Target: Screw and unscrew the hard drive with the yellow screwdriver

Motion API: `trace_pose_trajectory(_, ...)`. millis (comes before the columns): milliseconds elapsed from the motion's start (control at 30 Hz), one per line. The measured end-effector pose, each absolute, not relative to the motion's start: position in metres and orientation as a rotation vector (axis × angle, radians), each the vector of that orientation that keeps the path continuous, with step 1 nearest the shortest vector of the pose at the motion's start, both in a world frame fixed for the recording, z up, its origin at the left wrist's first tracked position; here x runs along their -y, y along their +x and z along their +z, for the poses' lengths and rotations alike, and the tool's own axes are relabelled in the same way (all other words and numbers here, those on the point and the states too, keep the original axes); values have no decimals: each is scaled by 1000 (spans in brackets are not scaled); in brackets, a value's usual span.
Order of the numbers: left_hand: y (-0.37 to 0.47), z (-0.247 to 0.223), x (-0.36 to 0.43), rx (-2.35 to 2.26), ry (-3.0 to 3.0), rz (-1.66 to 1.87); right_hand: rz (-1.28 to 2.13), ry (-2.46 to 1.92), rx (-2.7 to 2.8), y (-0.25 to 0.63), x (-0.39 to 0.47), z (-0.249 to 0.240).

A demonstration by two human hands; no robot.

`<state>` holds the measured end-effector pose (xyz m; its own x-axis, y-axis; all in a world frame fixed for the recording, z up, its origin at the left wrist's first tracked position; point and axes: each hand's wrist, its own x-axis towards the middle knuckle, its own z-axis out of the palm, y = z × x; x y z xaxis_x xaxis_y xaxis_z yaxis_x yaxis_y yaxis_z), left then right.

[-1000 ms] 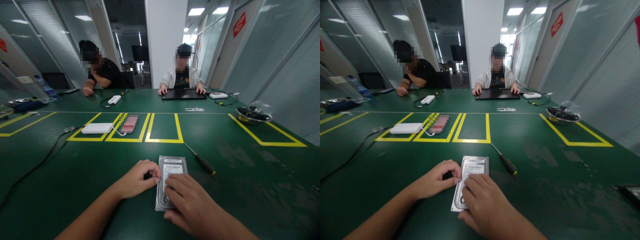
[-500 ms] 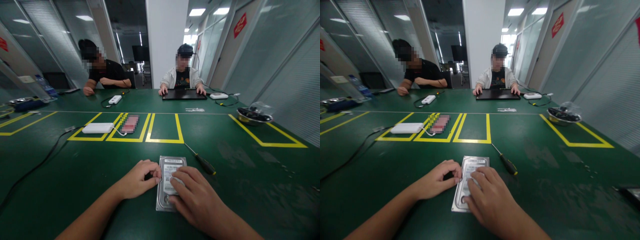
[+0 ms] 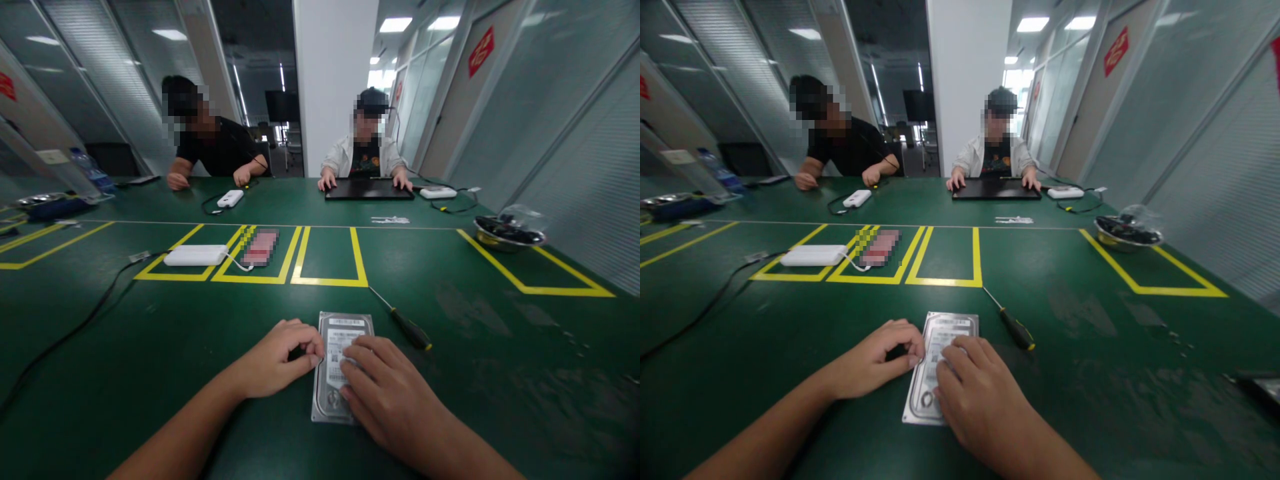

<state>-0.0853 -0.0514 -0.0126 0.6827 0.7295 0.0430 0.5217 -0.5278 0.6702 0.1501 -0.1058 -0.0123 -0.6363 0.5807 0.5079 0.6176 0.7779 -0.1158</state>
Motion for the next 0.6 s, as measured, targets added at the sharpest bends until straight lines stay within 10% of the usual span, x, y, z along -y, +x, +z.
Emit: trace_pose_trajectory(600,-87,-13,51,-971,2232,432,-382,-1230,2286,160,95,-10)
